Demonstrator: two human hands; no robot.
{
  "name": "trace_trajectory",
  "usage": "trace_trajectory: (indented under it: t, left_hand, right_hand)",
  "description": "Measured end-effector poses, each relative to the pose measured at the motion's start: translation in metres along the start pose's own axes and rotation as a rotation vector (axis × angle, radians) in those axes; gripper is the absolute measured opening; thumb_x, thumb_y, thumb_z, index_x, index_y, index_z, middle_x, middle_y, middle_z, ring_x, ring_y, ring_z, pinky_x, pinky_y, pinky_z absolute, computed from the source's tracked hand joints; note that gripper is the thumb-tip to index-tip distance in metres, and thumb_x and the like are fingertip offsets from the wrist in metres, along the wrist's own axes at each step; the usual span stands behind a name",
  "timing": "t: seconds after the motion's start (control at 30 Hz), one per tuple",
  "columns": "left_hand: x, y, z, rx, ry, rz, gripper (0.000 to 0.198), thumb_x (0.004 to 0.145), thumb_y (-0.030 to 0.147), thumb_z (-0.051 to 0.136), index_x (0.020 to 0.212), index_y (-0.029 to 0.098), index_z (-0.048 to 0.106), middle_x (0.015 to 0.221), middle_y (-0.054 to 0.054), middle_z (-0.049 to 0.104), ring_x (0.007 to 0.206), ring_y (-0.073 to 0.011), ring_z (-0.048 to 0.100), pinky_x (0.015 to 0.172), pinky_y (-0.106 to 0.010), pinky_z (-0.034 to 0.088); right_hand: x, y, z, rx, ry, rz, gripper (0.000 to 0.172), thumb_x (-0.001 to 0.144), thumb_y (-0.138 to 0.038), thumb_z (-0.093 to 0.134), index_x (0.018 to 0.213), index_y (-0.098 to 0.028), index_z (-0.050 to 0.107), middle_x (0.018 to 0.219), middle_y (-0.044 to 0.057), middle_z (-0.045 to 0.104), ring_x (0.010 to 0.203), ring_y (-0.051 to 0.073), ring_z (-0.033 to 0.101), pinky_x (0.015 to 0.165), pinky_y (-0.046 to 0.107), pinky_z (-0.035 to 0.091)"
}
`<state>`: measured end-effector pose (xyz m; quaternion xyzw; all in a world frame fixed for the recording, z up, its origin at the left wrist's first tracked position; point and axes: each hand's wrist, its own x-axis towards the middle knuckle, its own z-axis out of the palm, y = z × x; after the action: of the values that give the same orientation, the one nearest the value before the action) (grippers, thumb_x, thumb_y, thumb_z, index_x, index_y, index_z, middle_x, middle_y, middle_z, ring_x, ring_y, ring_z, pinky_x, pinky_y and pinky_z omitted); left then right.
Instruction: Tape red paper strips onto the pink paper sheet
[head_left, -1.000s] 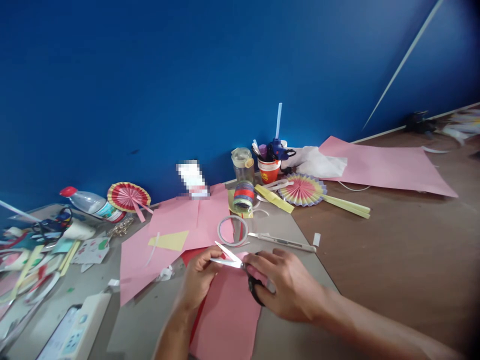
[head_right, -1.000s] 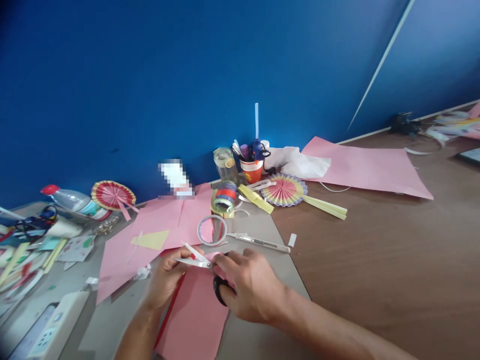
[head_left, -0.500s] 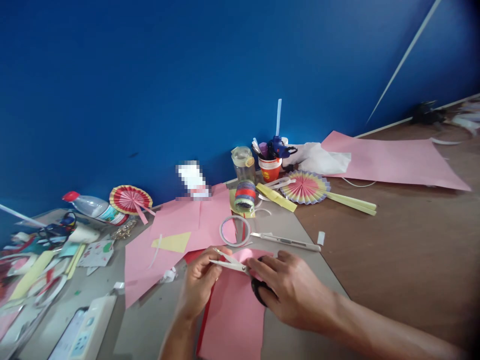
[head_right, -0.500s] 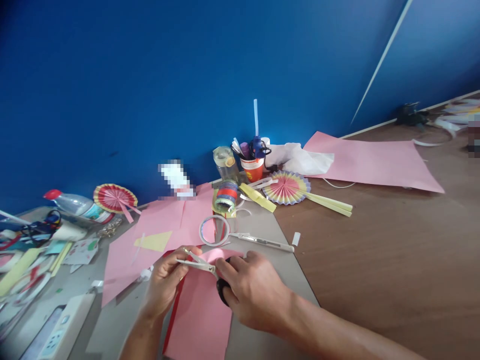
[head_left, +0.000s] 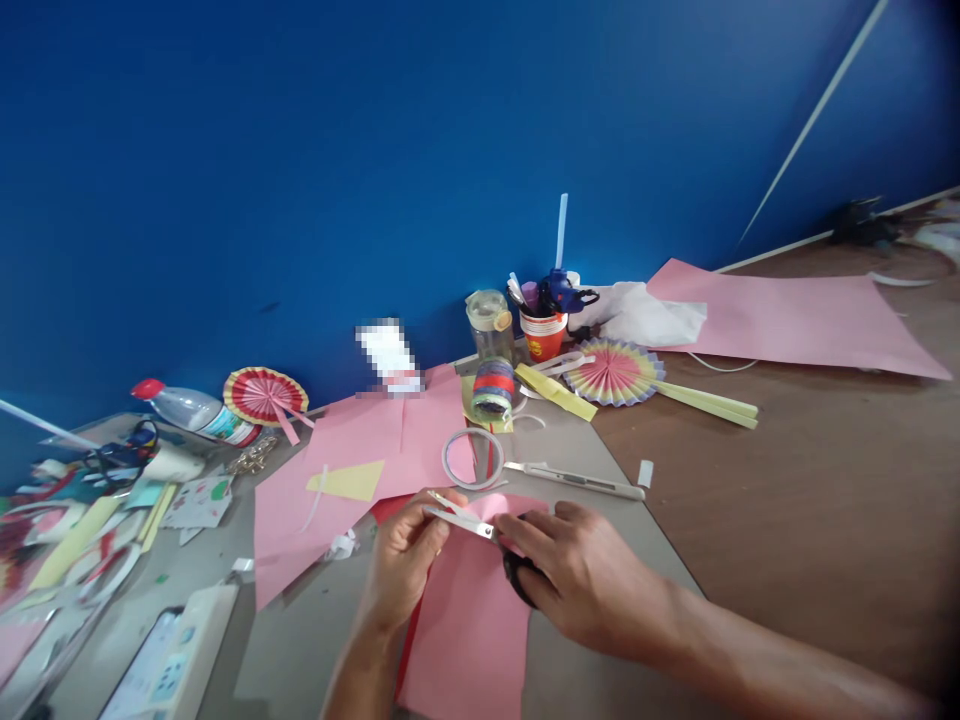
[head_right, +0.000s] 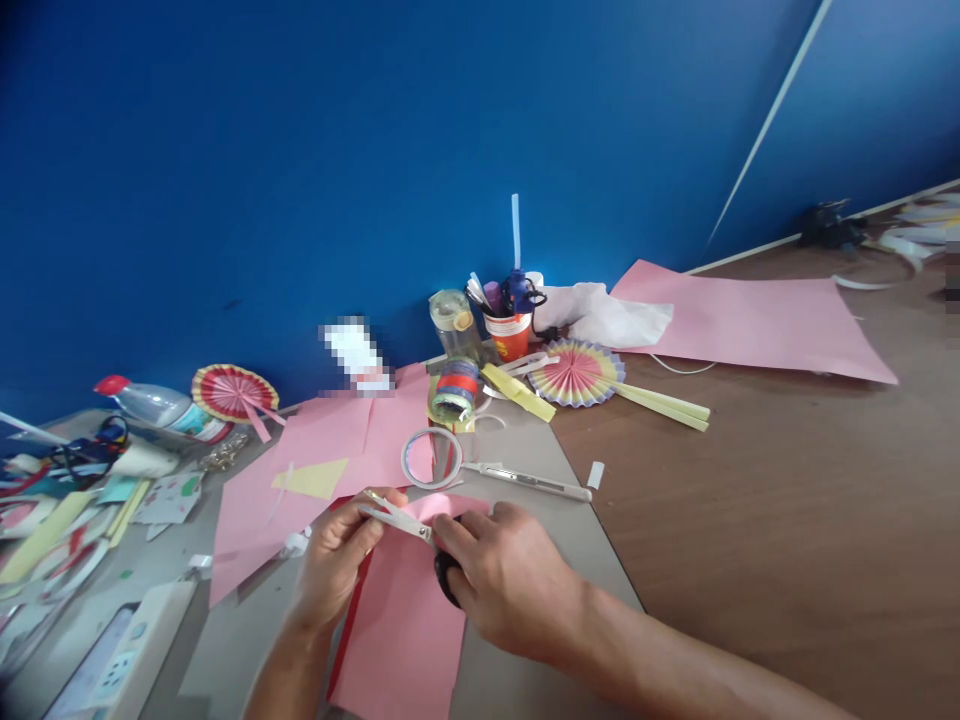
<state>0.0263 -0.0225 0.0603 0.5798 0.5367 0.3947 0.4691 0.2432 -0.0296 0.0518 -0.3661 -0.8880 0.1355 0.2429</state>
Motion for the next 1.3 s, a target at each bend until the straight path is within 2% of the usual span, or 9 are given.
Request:
trace_trajectory:
  t: [0.5, 0.67, 0.8, 0.87, 0.93, 1.0, 1.1, 1.2, 1.3]
  left_hand:
    - [0.0, 0.001, 0.0, 0.02, 0.023, 0.007, 0.025, 0.082, 0.035, 0.06, 0.095, 0.017, 0.071, 0.091, -0.004, 0.064, 0.062, -0.0108, 0.047, 0.056, -0.022, 0.038]
    - [0.001, -0.001, 0.0, 0.029, 0.032, 0.007, 0.024, 0.081, 0.037, 0.06, 0.088, 0.016, 0.071, 0.094, -0.006, 0.066, 0.063, -0.0119, 0.049, 0.058, -0.023, 0.04]
    - [0.002, -0.004, -0.001, 0.008, 0.04, 0.032, 0.019, 0.081, 0.034, 0.061, 0.077, 0.017, 0.069, 0.101, -0.008, 0.067, 0.087, -0.0193, 0.058, 0.074, -0.027, 0.044]
    - [0.002, -0.005, -0.002, 0.003, 0.023, 0.032, 0.019, 0.081, 0.033, 0.061, 0.075, 0.018, 0.068, 0.111, -0.009, 0.064, 0.102, -0.0233, 0.056, 0.084, -0.03, 0.043]
    - [0.002, -0.006, -0.004, 0.012, 0.005, 0.01, 0.019, 0.082, 0.034, 0.06, 0.078, 0.017, 0.068, 0.113, -0.01, 0.063, 0.105, -0.0238, 0.054, 0.086, -0.03, 0.042]
    - [0.002, -0.007, -0.007, 0.023, 0.001, -0.047, 0.021, 0.083, 0.036, 0.059, 0.085, 0.017, 0.068, 0.1, -0.008, 0.066, 0.092, -0.0201, 0.057, 0.078, -0.027, 0.043]
    - [0.002, -0.006, -0.01, 0.037, -0.019, -0.144, 0.027, 0.083, 0.042, 0.058, 0.088, 0.016, 0.066, 0.072, -0.001, 0.061, 0.066, -0.0131, 0.052, 0.062, -0.022, 0.041]
    - [0.003, -0.005, -0.012, 0.121, -0.096, -0.144, 0.028, 0.082, 0.043, 0.057, 0.082, 0.016, 0.065, 0.065, 0.001, 0.055, 0.059, -0.0112, 0.046, 0.057, -0.021, 0.038]
    - [0.003, -0.004, -0.011, 0.222, -0.15, -0.119, 0.025, 0.082, 0.039, 0.056, 0.087, 0.017, 0.065, 0.064, 0.002, 0.053, 0.058, -0.0108, 0.045, 0.056, -0.021, 0.036]
  right_hand:
    - [0.001, 0.005, 0.001, 0.037, -0.047, 0.021, 0.019, 0.084, -0.014, 0.047, 0.099, -0.016, 0.058, 0.078, 0.002, 0.064, 0.06, 0.014, 0.053, 0.056, 0.029, 0.027]
    - [0.0, 0.007, 0.004, 0.139, -0.053, 0.09, 0.02, 0.082, -0.012, 0.046, 0.097, -0.017, 0.059, 0.075, 0.002, 0.064, 0.06, 0.014, 0.053, 0.056, 0.027, 0.03]
    - [0.001, 0.009, -0.008, 0.388, -0.05, 0.267, 0.025, 0.077, -0.01, 0.048, 0.097, -0.021, 0.057, 0.077, -0.001, 0.064, 0.063, 0.012, 0.055, 0.055, 0.022, 0.034]
    - [0.003, 0.016, -0.017, 0.415, -0.03, 0.353, 0.023, 0.077, -0.013, 0.049, 0.096, -0.022, 0.057, 0.077, -0.002, 0.063, 0.06, 0.011, 0.054, 0.055, 0.021, 0.036]
    - [0.004, 0.029, -0.025, 0.311, 0.003, 0.437, 0.026, 0.079, -0.022, 0.052, 0.105, -0.022, 0.057, 0.082, 0.0, 0.064, 0.061, 0.012, 0.055, 0.056, 0.022, 0.037]
    - [0.004, 0.047, -0.029, 0.079, 0.027, 0.532, 0.035, 0.082, -0.031, 0.052, 0.115, -0.022, 0.056, 0.09, 0.005, 0.065, 0.069, 0.017, 0.06, 0.06, 0.025, 0.038]
    - [-0.001, 0.072, -0.03, -0.127, -0.145, 0.576, 0.04, 0.083, -0.037, 0.052, 0.12, -0.021, 0.055, 0.093, 0.009, 0.065, 0.073, 0.021, 0.062, 0.062, 0.028, 0.038]
    - [-0.004, 0.085, -0.029, -0.206, -0.258, 0.553, 0.034, 0.082, -0.034, 0.053, 0.113, -0.022, 0.059, 0.09, 0.008, 0.066, 0.076, 0.022, 0.063, 0.065, 0.029, 0.039]
    - [-0.003, 0.086, -0.029, -0.233, -0.282, 0.502, 0.027, 0.083, -0.028, 0.051, 0.107, -0.021, 0.062, 0.09, 0.008, 0.065, 0.079, 0.021, 0.062, 0.068, 0.03, 0.039]
